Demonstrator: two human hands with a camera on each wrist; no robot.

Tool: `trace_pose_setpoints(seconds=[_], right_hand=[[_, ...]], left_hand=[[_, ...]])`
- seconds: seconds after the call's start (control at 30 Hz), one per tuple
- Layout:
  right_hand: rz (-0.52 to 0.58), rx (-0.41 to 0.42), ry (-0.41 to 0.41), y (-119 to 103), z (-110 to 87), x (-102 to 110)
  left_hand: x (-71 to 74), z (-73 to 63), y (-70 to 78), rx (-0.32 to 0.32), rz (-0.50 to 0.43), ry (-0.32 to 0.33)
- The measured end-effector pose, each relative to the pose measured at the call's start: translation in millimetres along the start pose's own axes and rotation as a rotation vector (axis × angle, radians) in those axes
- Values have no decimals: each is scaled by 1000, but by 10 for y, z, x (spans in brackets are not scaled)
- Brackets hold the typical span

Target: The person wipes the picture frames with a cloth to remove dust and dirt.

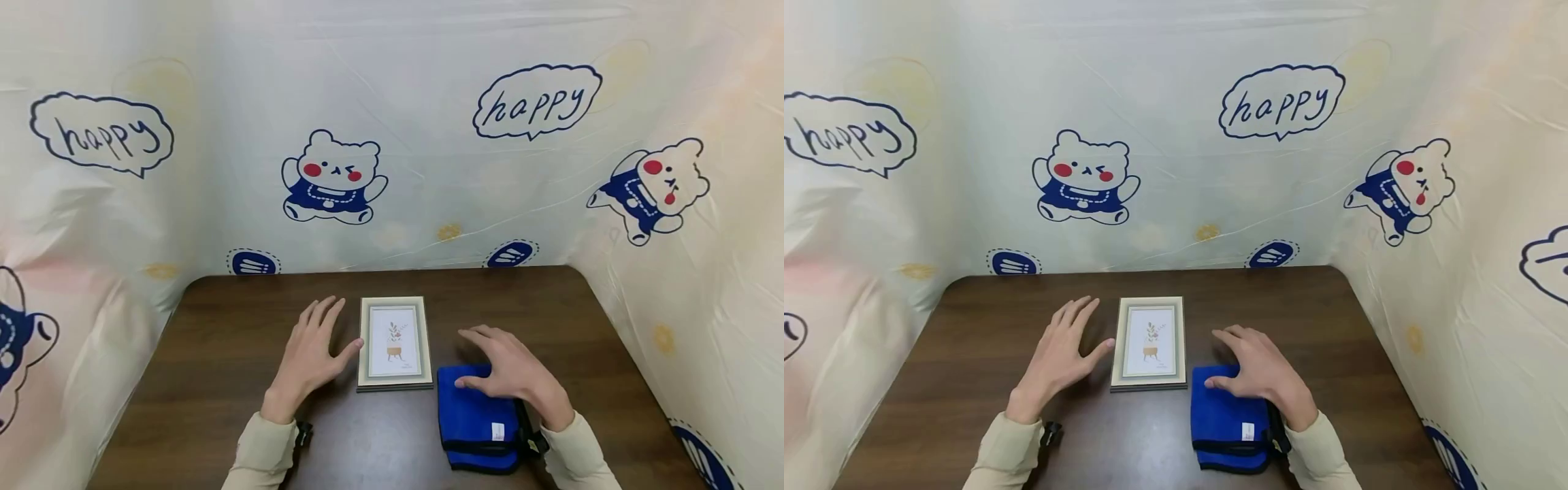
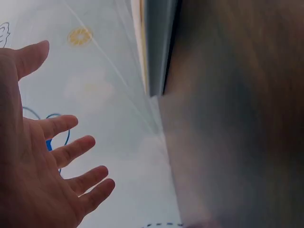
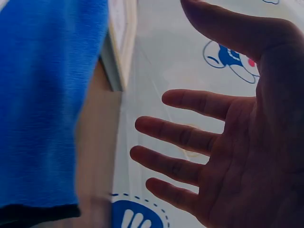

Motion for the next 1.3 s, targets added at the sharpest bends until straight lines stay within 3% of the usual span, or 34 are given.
trace_pose_setpoints(seconds=[0.2,0.63,0.87,1.3], right_hand=[[7,2,-37,-15,-13,-125],[24,18,-69,-72,-53,-310],[3,39,-114,-54,-64,-381],[62,-13,-195,39,-76,-565]], left_hand=[[-151,18,16,19,-63,-20],[-494,97,-27,141,-280,-10],[-520,132,-68,187,-272,14],[-662,70,-219,334,-271,-58]])
Point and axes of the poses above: each hand's wrist, its own z-axis towards the middle knuckle, its own x-axis out of the back of the hand, y = z × x, the point moved 10 cm from there along z, towards the middle knuckle, and after that the axes turned 14 degrees about -z, right-handed, at the moved point
